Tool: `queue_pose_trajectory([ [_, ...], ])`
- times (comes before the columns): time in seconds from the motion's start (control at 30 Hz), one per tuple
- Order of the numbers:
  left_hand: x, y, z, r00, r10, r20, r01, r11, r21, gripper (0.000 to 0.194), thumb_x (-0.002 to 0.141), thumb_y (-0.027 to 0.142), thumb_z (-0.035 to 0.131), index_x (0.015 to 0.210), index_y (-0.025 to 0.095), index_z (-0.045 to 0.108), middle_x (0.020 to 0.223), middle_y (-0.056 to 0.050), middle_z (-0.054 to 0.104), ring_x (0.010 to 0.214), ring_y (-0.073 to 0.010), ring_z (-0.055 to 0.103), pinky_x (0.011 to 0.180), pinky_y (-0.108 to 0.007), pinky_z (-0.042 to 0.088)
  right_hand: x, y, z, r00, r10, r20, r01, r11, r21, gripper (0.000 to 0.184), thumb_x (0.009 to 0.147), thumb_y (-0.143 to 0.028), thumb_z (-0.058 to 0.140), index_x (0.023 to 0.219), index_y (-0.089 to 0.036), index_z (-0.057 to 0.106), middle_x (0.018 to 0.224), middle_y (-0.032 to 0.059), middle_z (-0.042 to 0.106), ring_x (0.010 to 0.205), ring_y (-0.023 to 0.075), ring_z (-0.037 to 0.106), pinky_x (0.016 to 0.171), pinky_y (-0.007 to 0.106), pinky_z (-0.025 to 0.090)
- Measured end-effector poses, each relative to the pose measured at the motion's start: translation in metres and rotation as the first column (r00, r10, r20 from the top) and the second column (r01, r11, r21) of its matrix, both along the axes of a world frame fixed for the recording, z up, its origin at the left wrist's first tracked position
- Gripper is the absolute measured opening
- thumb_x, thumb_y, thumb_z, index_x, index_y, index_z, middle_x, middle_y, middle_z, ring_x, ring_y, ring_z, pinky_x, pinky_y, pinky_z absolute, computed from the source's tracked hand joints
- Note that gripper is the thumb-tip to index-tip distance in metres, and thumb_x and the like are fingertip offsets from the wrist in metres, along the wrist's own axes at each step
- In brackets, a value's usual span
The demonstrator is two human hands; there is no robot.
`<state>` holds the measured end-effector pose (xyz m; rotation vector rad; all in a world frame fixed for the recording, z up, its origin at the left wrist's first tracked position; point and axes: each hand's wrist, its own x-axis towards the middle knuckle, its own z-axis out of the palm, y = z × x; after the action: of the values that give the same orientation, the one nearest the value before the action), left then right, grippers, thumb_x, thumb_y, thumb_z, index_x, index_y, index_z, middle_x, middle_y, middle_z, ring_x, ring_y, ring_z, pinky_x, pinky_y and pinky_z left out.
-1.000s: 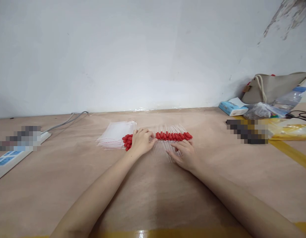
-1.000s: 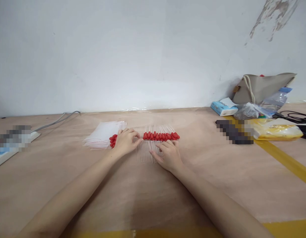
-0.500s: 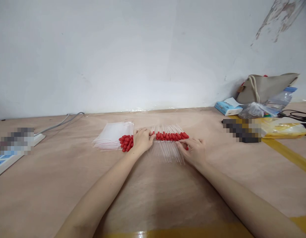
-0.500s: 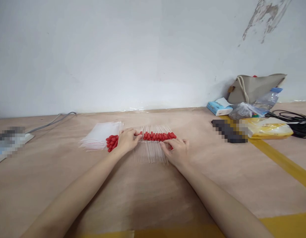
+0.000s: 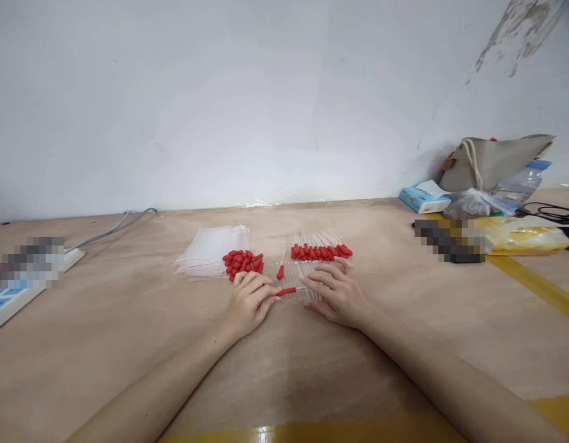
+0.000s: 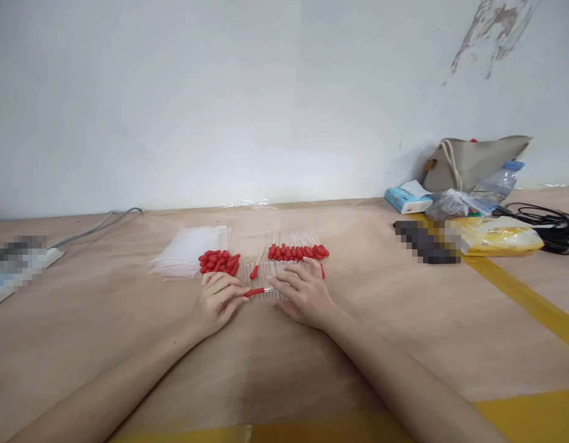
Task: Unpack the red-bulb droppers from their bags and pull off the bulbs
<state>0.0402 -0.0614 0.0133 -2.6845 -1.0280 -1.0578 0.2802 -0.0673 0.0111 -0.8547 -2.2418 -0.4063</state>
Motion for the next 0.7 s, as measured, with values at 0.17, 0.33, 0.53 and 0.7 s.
queue_pose_trajectory([
  [0.17,0.005,-0.001,0.001,0.999,-0.037,-0.012,0.036,0.999,-0.036,0.011,0.082,0.026,0.053,0.087,0.023,0.062,0.083,-0.001,0.064,0.079,-0.015,0.052,0.074,-0.034,0.03,-0.01,-0.001,-0.006,1.0,0.004,-0.001,-0.004,1.0,0.025,0.017,0.083,-0.028,0.051,0.095,-0.024,0.062,0.064,-0.0025,0.062,0.07,0.012,0.052,0.095,0.044,0.019],
  [0.33,0.013,-0.005,0.004,0.996,-0.045,-0.081,0.038,0.996,-0.085,0.025,0.079,0.037,0.056,0.098,0.023,0.059,0.089,-0.002,0.065,0.086,-0.018,0.051,0.078,-0.036,0.029,-0.014,-0.003,-0.01,1.0,0.004,-0.006,-0.004,0.999,0.043,0.015,0.083,-0.027,0.051,0.09,-0.024,0.063,0.059,-0.0033,0.058,0.065,0.0103,0.048,0.092,0.04,0.022],
  [0.53,0.015,-0.006,0.0,0.99,-0.039,-0.135,0.037,0.999,-0.02,0.015,0.084,0.029,0.05,0.08,0.022,0.063,0.069,0.001,0.062,0.073,-0.0142,0.048,0.075,-0.035,0.027,-0.016,-0.005,-0.012,0.999,0.045,0.007,-0.045,0.996,0.08,0.011,0.082,-0.025,0.052,0.086,-0.024,0.063,0.057,-0.0053,0.056,0.062,0.009,0.044,0.09,0.039,0.021],
  [0.7,0.014,-0.01,0.001,0.984,-0.052,-0.168,0.054,0.998,0.009,0.017,0.083,0.024,0.048,0.075,0.021,0.062,0.063,0.001,0.06,0.071,-0.0144,0.047,0.074,-0.035,0.027,-0.015,-0.008,-0.009,0.998,0.052,0.022,-0.054,0.996,0.074,0.012,0.083,-0.025,0.051,0.084,-0.025,0.062,0.054,-0.006,0.055,0.062,0.0092,0.044,0.09,0.039,0.021],
])
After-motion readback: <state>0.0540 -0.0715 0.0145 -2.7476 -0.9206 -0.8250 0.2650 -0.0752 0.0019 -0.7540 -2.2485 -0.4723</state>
